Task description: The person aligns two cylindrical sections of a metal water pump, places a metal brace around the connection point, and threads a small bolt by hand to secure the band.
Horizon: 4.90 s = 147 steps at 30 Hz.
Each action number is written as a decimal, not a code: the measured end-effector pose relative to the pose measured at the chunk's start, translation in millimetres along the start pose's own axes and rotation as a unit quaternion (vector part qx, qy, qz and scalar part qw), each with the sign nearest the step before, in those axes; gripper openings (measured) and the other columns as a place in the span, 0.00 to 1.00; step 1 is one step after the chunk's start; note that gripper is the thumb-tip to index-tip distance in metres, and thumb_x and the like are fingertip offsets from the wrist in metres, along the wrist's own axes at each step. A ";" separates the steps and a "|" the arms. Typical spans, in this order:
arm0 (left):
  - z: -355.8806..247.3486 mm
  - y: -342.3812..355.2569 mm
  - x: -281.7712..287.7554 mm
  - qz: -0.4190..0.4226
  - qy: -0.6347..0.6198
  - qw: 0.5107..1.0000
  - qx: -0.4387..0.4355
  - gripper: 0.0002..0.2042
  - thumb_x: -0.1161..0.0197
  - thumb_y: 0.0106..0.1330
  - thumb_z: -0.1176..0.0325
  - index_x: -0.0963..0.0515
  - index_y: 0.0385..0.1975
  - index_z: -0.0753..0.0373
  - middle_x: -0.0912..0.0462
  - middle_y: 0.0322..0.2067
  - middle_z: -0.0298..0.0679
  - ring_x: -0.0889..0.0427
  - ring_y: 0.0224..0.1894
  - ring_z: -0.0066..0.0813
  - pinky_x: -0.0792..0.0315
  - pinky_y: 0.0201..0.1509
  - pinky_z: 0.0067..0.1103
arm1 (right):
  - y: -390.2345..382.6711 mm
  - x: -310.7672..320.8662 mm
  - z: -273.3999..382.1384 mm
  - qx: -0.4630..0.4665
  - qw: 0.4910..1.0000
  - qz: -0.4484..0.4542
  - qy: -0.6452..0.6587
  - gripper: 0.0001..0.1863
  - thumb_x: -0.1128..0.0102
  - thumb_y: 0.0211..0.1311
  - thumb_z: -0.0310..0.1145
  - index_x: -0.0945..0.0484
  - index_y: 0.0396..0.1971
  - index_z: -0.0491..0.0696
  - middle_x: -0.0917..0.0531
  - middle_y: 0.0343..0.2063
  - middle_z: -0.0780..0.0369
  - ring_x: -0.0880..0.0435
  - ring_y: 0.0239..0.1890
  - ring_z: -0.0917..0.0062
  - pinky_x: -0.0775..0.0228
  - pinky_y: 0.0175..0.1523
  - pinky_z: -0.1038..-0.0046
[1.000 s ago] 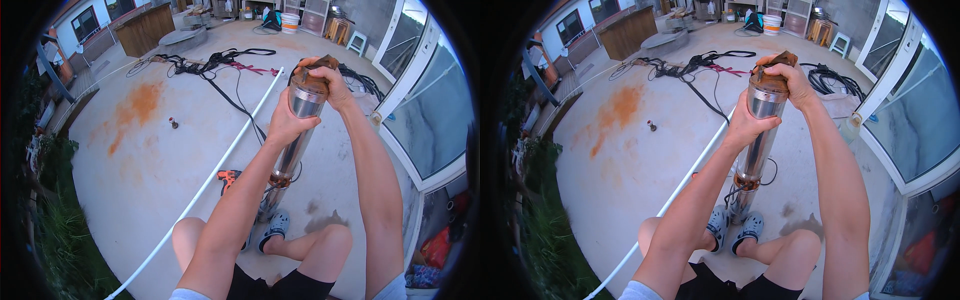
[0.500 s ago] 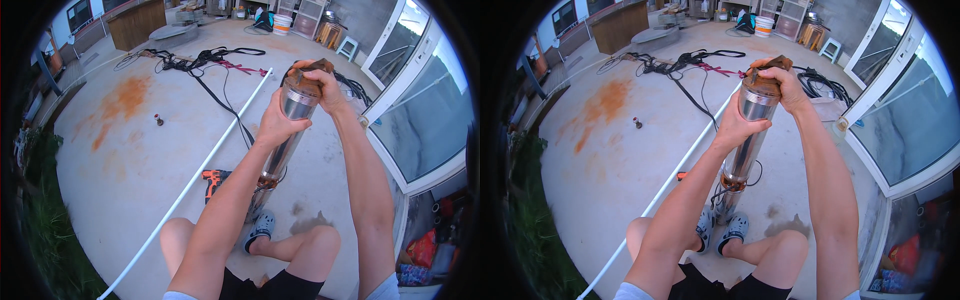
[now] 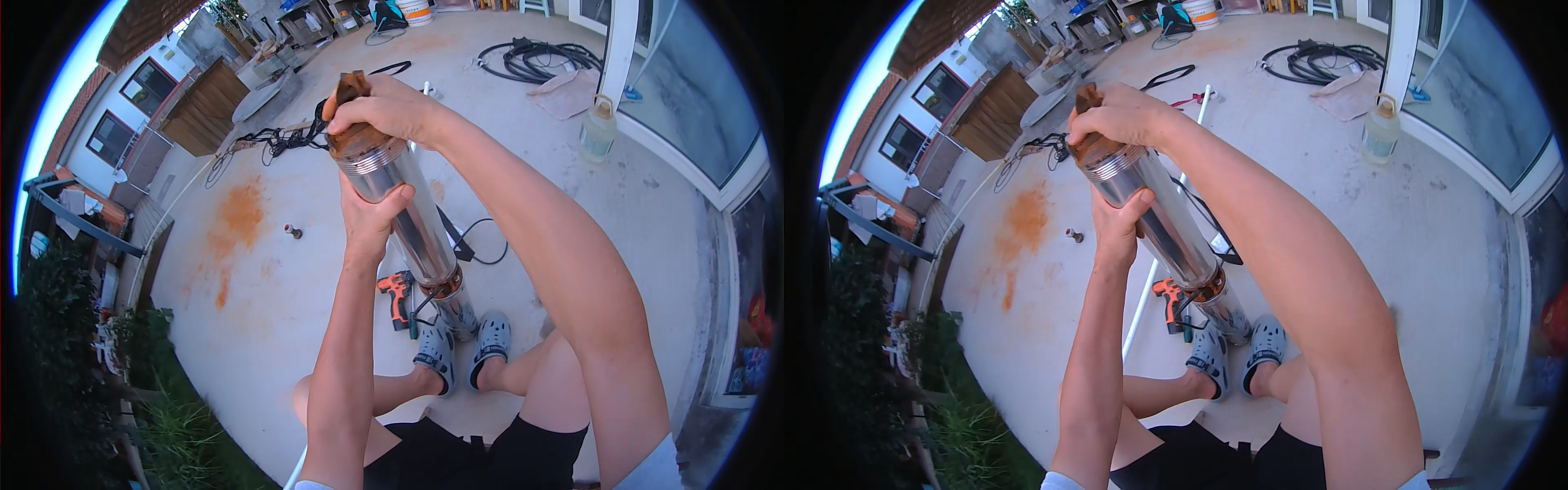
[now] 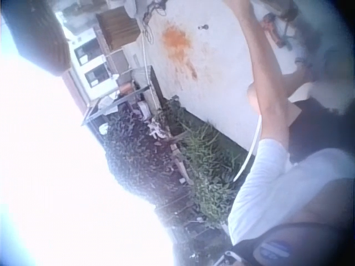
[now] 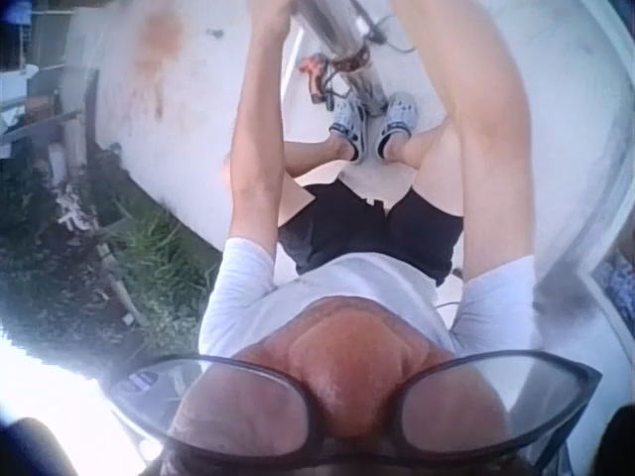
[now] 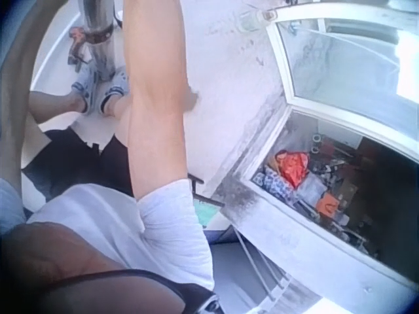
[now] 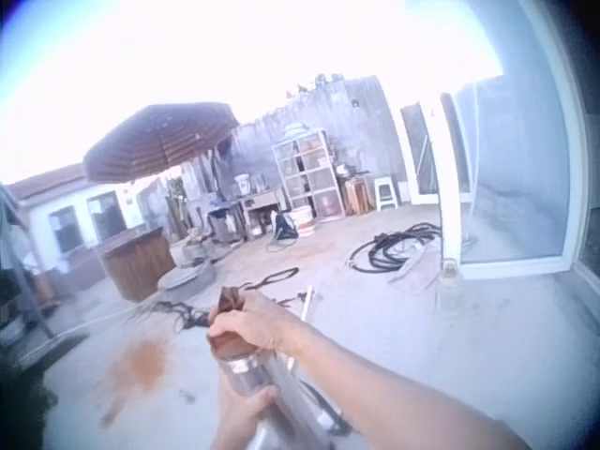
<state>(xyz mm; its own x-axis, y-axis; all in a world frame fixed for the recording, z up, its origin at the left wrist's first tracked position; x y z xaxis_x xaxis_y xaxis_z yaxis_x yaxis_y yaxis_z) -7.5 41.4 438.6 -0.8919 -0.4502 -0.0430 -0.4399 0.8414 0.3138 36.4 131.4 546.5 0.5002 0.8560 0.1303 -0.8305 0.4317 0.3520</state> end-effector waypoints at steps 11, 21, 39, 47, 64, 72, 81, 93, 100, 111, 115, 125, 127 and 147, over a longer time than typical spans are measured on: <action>4.4 -13.8 20.2 -0.038 -0.021 0.999 -0.011 0.39 0.20 0.47 0.57 0.36 0.56 0.63 0.24 0.38 0.33 0.25 0.33 0.18 0.31 0.27 0.15 | 6.6 -22.1 -3.0 0.022 1.000 0.004 -0.013 0.15 0.32 0.47 0.38 0.16 0.32 0.43 0.14 0.31 0.61 0.18 0.35 0.75 0.28 0.45 0.74; -15.1 -25.4 -14.1 -0.008 -0.017 0.999 -0.029 0.41 0.19 0.47 0.60 0.37 0.59 0.63 0.25 0.46 0.37 0.23 0.46 0.23 0.26 0.49 0.24 | -28.1 0.3 10.7 0.031 0.999 -0.026 0.013 0.15 0.31 0.48 0.38 0.15 0.33 0.44 0.13 0.32 0.61 0.16 0.37 0.74 0.27 0.48 0.73; -49.3 -81.7 -25.1 0.043 0.005 0.993 -0.108 0.44 0.17 0.44 0.55 0.36 0.59 0.64 0.24 0.49 0.38 0.23 0.50 0.26 0.26 0.55 0.26 | -94.5 -23.1 39.6 0.076 0.997 -0.017 0.024 0.09 0.34 0.56 0.26 0.18 0.38 0.45 0.15 0.35 0.65 0.18 0.40 0.80 0.26 0.50 0.75; -35.3 -111.2 0.4 0.025 0.029 0.996 -0.078 0.51 0.16 0.42 0.50 0.39 0.63 0.65 0.25 0.53 0.41 0.26 0.57 0.30 0.30 0.62 0.29 | -110.4 -52.7 60.3 0.096 0.991 -0.028 -0.094 0.18 0.31 0.53 0.39 0.15 0.43 0.46 0.13 0.36 0.63 0.15 0.41 0.77 0.24 0.50 0.74; 259.7 -378.9 -18.1 -0.135 -0.237 0.816 0.510 0.25 0.35 0.67 0.60 0.29 0.59 0.66 0.23 0.52 0.44 0.22 0.51 0.37 0.26 0.58 0.31 | -102.3 -38.0 54.3 0.097 0.994 -0.028 -0.043 0.08 0.35 0.58 0.26 0.19 0.38 0.43 0.16 0.33 0.65 0.18 0.38 0.81 0.26 0.47 0.77; 255.5 -296.8 23.3 -0.368 -0.299 0.822 0.316 0.23 0.46 0.71 0.58 0.32 0.65 0.55 0.25 0.45 0.36 0.27 0.56 0.32 0.35 0.67 0.33 | -112.3 -36.9 54.4 0.080 0.995 -0.054 -0.013 0.10 0.35 0.59 0.24 0.20 0.41 0.43 0.16 0.34 0.66 0.18 0.39 0.83 0.25 0.48 0.77; 164.8 -174.8 28.8 -0.204 -0.102 0.960 0.160 0.27 0.36 0.62 0.77 0.28 0.64 0.60 0.33 0.66 0.34 0.30 0.65 0.30 0.34 0.68 0.29 | -170.2 14.1 75.9 0.095 0.952 -0.210 -0.199 0.14 0.33 0.59 0.33 0.15 0.44 0.46 0.13 0.38 0.64 0.17 0.43 0.80 0.26 0.52 0.77; 70.7 -100.3 -159.9 0.081 -0.035 0.992 -0.093 0.20 0.54 0.58 0.90 0.18 0.43 0.69 0.30 0.64 0.51 0.19 0.53 0.39 0.26 0.56 0.25 | -313.0 173.7 49.4 0.002 0.887 -0.450 -0.100 0.15 0.40 0.63 0.28 0.19 0.48 0.38 0.14 0.44 0.53 0.16 0.48 0.70 0.27 0.59 0.70; 105.0 -116.8 -322.5 0.242 -0.020 0.964 -0.105 0.13 0.46 0.63 0.82 0.18 0.44 0.64 0.28 0.64 0.45 0.20 0.54 0.44 0.24 0.54 0.30 | -504.4 316.5 -36.8 -0.056 0.800 -0.597 0.020 0.16 0.44 0.65 0.32 0.19 0.49 0.40 0.15 0.46 0.52 0.16 0.51 0.65 0.23 0.58 0.66; 246.1 -216.9 -499.1 0.467 0.143 0.868 -0.090 0.19 0.39 0.60 0.76 0.22 0.53 0.58 0.32 0.67 0.42 0.27 0.62 0.46 0.27 0.59 0.37 | -771.2 370.3 -244.5 -0.128 0.665 -0.717 0.162 0.19 0.46 0.63 0.36 0.21 0.49 0.40 0.14 0.44 0.51 0.14 0.46 0.63 0.20 0.54 0.64; 287.6 -240.1 -520.4 0.500 0.141 0.851 -0.075 0.21 0.37 0.59 0.71 0.22 0.55 0.60 0.32 0.66 0.45 0.33 0.65 0.52 0.35 0.67 0.42 | -820.9 367.7 -317.7 -0.141 0.611 -0.748 0.218 0.19 0.45 0.63 0.38 0.20 0.47 0.41 0.14 0.43 0.53 0.15 0.45 0.64 0.21 0.53 0.64; 360.2 -281.3 -551.9 0.594 0.221 0.769 -0.083 0.34 0.30 0.51 0.75 0.26 0.63 0.48 0.37 0.68 0.49 0.38 0.68 0.59 0.44 0.71 0.45 | -860.4 356.5 -413.8 -0.191 0.531 -0.770 0.297 0.16 0.44 0.65 0.38 0.19 0.45 0.43 0.14 0.41 0.56 0.16 0.45 0.67 0.24 0.54 0.63; 368.1 -284.2 -556.7 0.587 0.236 0.770 -0.088 0.34 0.33 0.54 0.78 0.26 0.63 0.44 0.37 0.69 0.47 0.37 0.67 0.57 0.42 0.70 0.45 | -867.7 356.6 -420.2 -0.202 0.520 -0.778 0.288 0.14 0.43 0.65 0.37 0.19 0.44 0.44 0.13 0.40 0.57 0.15 0.44 0.68 0.24 0.53 0.65; 384.6 -291.1 -557.6 0.546 0.306 0.766 -0.147 0.30 0.40 0.58 0.76 0.26 0.63 0.45 0.34 0.67 0.44 0.34 0.66 0.54 0.40 0.67 0.46 | -770.9 364.6 -332.8 -0.470 0.523 -0.522 -0.483 0.33 0.26 0.50 0.49 0.22 0.57 0.54 0.30 0.61 0.51 0.39 0.66 0.50 0.43 0.68 0.49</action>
<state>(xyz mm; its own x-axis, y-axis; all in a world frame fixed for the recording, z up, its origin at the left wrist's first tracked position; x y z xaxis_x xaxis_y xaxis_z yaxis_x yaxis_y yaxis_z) 577.5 162.4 6.5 -0.4545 0.3431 0.8220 0.6564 0.7528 0.0488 777.5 205.4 14.2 0.3156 -0.3328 0.8886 0.4917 0.8583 0.1467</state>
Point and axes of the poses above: each hand's wrist, its own y-axis towards the middle knuckle, its own x-axis out of the back of the hand, z = x × y, the point moved 9 cm from there along y, towards the middle knuckle
